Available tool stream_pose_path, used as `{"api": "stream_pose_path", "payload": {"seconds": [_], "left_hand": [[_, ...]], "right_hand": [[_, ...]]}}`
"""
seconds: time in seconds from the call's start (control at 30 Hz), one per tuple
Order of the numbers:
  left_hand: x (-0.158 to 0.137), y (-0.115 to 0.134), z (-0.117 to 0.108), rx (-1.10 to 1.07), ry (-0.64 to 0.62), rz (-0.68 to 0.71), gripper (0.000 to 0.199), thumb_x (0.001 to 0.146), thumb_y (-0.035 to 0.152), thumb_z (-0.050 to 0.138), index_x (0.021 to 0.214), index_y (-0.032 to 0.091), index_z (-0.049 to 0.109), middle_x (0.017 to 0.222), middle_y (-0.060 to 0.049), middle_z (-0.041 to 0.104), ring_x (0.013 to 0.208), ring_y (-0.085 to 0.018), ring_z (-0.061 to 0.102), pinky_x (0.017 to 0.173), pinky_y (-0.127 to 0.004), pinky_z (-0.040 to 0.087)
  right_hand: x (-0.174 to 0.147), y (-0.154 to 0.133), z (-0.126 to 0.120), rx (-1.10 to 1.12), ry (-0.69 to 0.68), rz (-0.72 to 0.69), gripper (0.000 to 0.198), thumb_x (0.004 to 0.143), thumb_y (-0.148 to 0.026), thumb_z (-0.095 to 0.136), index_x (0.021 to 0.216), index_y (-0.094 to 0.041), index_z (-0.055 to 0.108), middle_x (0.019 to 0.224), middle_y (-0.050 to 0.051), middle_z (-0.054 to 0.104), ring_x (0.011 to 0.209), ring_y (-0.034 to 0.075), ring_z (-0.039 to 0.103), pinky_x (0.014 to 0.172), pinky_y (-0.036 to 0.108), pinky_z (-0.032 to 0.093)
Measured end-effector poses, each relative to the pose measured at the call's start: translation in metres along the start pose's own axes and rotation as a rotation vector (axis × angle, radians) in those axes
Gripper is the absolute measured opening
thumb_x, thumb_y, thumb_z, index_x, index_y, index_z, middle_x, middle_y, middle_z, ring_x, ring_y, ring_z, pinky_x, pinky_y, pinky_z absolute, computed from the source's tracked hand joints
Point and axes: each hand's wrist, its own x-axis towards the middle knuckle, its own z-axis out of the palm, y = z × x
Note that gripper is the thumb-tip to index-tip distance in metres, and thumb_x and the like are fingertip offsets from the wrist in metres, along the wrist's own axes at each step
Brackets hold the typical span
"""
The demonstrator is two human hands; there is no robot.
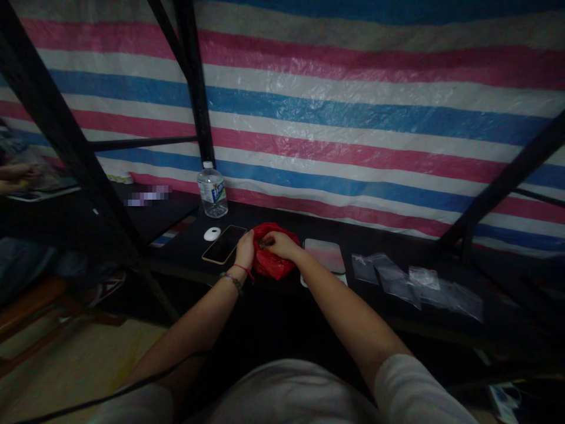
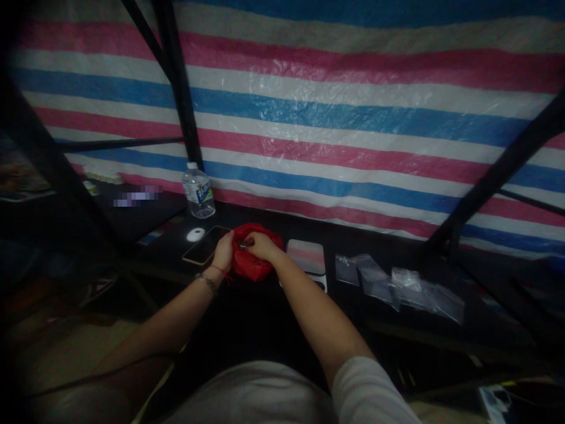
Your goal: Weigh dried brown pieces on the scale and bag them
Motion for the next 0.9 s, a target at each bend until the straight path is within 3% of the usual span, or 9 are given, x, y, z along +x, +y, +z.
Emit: {"api": "stream_pose_path", "payload": {"seconds": [0.3, 0.67, 0.77, 0.9], "left_hand": [[-0.005, 0.008, -0.002, 0.102, -0.037, 0.049, 0.038, 0.081, 0.046, 0.049, 0.074, 0.014, 0.067, 0.076, -0.007, 0.068, 0.074, -0.019, 0.061, 0.077, -0.032, 0.048], [-0.002, 0.003, 0.001, -0.075, -0.119, -0.036, 0.044, 0.080, 0.050, 0.049, 0.085, 0.011, 0.068, 0.091, -0.011, 0.070, 0.086, -0.022, 0.064, 0.086, -0.038, 0.047], [-0.006, 0.011, 0.003, -0.013, -0.092, -0.007, 0.039, 0.079, 0.047, 0.051, 0.083, 0.012, 0.067, 0.092, -0.010, 0.070, 0.088, -0.022, 0.063, 0.089, -0.037, 0.045], [-0.008, 0.022, 0.001, 0.072, -0.068, 0.005, 0.038, 0.082, 0.044, 0.046, 0.074, 0.012, 0.065, 0.082, -0.009, 0.068, 0.080, -0.020, 0.061, 0.084, -0.035, 0.045]], "right_hand": [[0.002, 0.003, 0.006, -0.100, 0.020, -0.042, 0.029, 0.064, -0.004, 0.064, 0.087, -0.019, 0.069, 0.091, 0.004, 0.071, 0.083, 0.018, 0.065, 0.079, 0.029, 0.050], [0.003, 0.004, 0.006, 0.096, -0.014, -0.038, 0.026, 0.066, -0.007, 0.066, 0.090, -0.016, 0.068, 0.093, 0.004, 0.070, 0.084, 0.016, 0.065, 0.083, 0.028, 0.050], [0.005, 0.000, 0.007, 0.044, 0.078, -0.030, 0.024, 0.067, -0.006, 0.064, 0.088, -0.017, 0.067, 0.091, 0.004, 0.070, 0.084, 0.016, 0.065, 0.084, 0.030, 0.049], [0.004, -0.004, 0.011, 0.120, 0.058, -0.034, 0.032, 0.065, 0.000, 0.060, 0.091, -0.016, 0.066, 0.095, 0.004, 0.069, 0.087, 0.015, 0.064, 0.086, 0.029, 0.049]]}}
